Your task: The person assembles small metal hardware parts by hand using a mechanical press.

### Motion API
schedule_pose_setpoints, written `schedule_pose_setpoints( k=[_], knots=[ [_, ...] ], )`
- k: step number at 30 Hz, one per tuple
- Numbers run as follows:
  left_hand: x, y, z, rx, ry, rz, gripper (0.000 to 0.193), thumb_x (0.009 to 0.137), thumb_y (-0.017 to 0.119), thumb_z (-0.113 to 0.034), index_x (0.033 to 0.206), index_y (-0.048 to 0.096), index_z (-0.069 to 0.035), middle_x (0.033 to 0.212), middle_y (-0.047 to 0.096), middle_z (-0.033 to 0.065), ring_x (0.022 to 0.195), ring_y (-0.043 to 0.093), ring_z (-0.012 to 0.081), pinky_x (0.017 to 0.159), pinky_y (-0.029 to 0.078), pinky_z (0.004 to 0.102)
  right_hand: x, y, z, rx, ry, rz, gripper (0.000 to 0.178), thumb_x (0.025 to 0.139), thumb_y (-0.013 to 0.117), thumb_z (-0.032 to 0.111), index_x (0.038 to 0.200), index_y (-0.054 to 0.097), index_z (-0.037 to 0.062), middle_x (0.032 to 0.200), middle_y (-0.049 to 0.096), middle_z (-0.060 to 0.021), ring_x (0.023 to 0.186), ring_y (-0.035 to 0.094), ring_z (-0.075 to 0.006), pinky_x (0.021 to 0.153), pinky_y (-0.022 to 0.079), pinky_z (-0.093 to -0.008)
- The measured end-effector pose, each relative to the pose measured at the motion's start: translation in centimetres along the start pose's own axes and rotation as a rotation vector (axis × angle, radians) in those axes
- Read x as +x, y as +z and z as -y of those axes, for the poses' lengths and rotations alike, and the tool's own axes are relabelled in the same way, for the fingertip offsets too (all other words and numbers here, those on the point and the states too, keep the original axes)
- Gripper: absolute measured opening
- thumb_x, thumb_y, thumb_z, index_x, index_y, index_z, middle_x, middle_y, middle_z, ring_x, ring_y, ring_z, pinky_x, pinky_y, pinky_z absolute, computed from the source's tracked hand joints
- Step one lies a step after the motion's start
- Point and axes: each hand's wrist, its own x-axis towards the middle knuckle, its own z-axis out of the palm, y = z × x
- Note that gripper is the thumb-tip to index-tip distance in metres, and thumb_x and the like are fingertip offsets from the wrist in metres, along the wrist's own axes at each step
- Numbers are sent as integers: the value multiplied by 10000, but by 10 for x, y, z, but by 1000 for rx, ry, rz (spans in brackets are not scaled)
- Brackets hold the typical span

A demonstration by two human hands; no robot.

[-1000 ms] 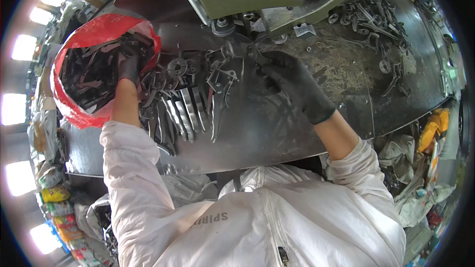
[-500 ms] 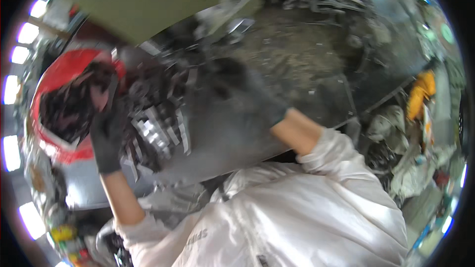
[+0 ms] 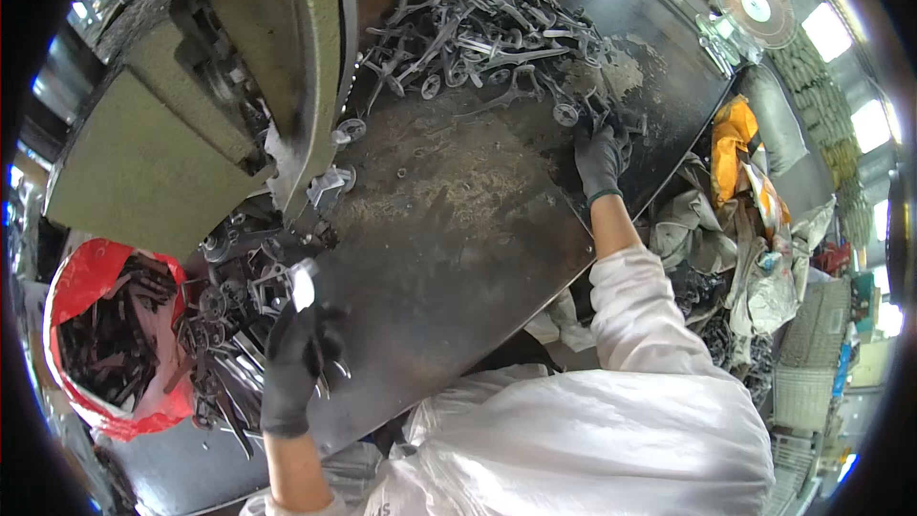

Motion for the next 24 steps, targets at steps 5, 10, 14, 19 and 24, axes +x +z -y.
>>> schedule_pose_setpoints(
  k=[5,10,14,19,24],
  knots=[
    [25,-37,56,212,13,-147,443,1058,588,-340,1305,603,27,1243,651,137,1098,621,193,958,485,312,-22,-50,78,723,5,512,365,941,712,234,1221,625,17,1091,699,-183,910,697,-318,854,537,-426],
    [28,-53,53,319,146,-262,375,1066,580,-297,1261,604,23,1029,649,67,933,601,136,798,495,308,-68,-230,217,1311,-168,1015,227,974,652,77,1192,663,17,917,690,-75,775,678,-160,661,530,-315],
    [48,-54,48,206,218,-355,326,1066,566,-255,1225,600,28,927,646,38,821,603,119,691,515,314,-96,-267,286,1559,411,1744,235,981,645,64,1203,665,-12,931,686,-47,786,670,-113,668,544,-256],
    [49,-32,16,-55,82,-188,359,1070,549,-242,1267,584,57,1000,680,74,852,644,125,755,538,277,-104,-273,303,1629,363,1809,453,969,654,82,1396,572,-45,1066,717,-77,807,650,-85,713,538,-239],
    [66,-54,20,175,99,-107,392,1060,541,-227,1369,527,14,1165,685,144,981,708,207,839,586,324,-109,-285,314,1571,275,1819,416,968,603,-2,1373,537,-74,1141,682,-131,920,697,-155,742,582,-297]
  ],
)
